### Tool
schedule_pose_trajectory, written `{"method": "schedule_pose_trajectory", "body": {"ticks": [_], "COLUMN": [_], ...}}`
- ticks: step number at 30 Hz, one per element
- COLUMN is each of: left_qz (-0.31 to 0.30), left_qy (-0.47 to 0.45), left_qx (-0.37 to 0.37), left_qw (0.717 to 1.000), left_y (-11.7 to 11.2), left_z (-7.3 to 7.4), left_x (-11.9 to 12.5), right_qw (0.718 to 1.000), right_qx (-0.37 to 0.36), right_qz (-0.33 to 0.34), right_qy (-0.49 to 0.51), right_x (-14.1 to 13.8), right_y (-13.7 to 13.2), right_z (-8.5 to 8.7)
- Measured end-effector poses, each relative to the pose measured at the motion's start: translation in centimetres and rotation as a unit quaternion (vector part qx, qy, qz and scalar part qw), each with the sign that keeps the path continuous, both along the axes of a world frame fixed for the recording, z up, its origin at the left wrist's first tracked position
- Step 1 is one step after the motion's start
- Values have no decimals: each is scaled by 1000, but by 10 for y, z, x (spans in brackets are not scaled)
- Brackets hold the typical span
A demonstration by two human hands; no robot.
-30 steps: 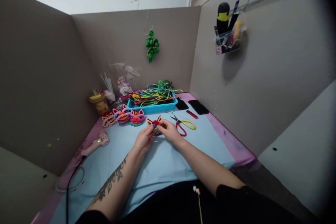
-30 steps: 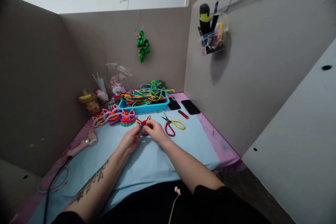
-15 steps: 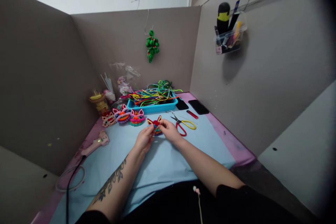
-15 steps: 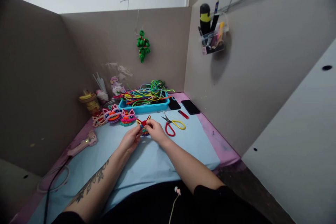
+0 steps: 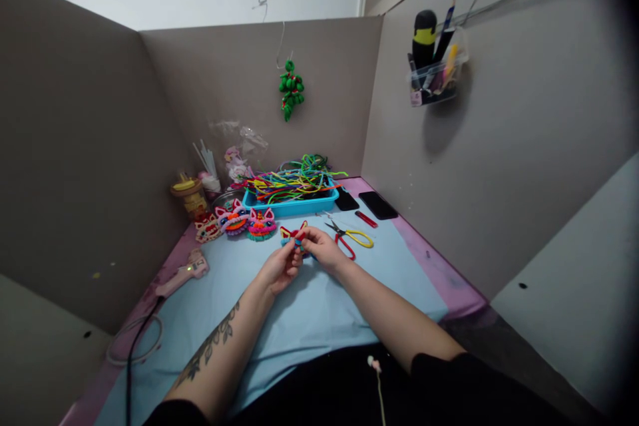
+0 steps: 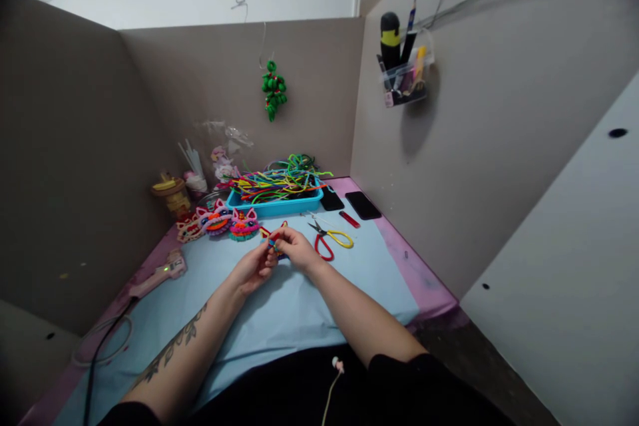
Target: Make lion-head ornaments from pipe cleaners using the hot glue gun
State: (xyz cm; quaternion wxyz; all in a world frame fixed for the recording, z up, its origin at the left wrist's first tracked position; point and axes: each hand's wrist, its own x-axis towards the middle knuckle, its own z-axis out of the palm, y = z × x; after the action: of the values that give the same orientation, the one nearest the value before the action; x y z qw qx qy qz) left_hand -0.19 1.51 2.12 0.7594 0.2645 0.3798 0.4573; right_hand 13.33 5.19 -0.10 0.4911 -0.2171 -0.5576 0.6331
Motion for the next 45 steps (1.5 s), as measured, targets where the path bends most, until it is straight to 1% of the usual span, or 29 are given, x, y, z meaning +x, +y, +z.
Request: {"method": "schedule_pose_trajectory", "body": {"ticks": [3, 6, 9, 11, 15, 19, 22, 26, 28, 30, 32, 34, 36, 38, 41, 45], "left_qz": [5, 36, 103, 136, 156, 220, 239, 253, 250, 243, 232, 224, 223, 233, 252, 259], "left_qy": [33, 90, 175, 221, 253, 292, 304, 307, 309, 304, 290, 272, 262, 272, 309, 353], "left_qx": [38, 111, 199, 243, 282, 331, 342, 340, 339, 334, 321, 306, 298, 302, 327, 361], "left_qw": [999, 989, 959, 935, 912, 870, 856, 852, 853, 859, 871, 884, 890, 884, 857, 823], "left_y": [-2, -4, -4, -3, -3, -8, -12, -15, -14, -12, -9, -5, -4, -4, -7, -11], "left_z": [-1, -1, -1, -1, -1, 2, 4, 6, 6, 4, 2, -1, -2, -3, -2, -4], "left_x": [1, 1, 1, 0, -1, 0, 2, 4, 4, 4, 3, 2, 1, 2, 2, 2], "right_qw": [1000, 999, 998, 998, 998, 998, 997, 995, 994, 992, 992, 992, 994, 994, 994, 992], "right_qx": [-7, -9, -1, 0, 4, 14, 15, 29, 31, 26, 15, 3, -3, -3, -6, -27], "right_qz": [-4, -30, -62, -61, -56, -58, -67, -80, -93, -112, -121, -119, -108, -102, -105, -125], "right_qy": [3, 11, 14, 14, 7, -8, -26, -47, -49, -47, -41, -35, -30, -26, -20, -1], "right_x": [0, 0, 0, 0, 0, 0, 0, 1, 1, 0, -1, -2, -3, -3, -6, -11], "right_y": [2, 3, 3, 3, 2, 1, 0, -2, -1, 0, 1, 1, -1, -3, -5, -6], "right_z": [-1, 0, 1, 1, 0, 0, 1, 2, 1, 0, -1, -1, 0, 2, 3, 0]}}
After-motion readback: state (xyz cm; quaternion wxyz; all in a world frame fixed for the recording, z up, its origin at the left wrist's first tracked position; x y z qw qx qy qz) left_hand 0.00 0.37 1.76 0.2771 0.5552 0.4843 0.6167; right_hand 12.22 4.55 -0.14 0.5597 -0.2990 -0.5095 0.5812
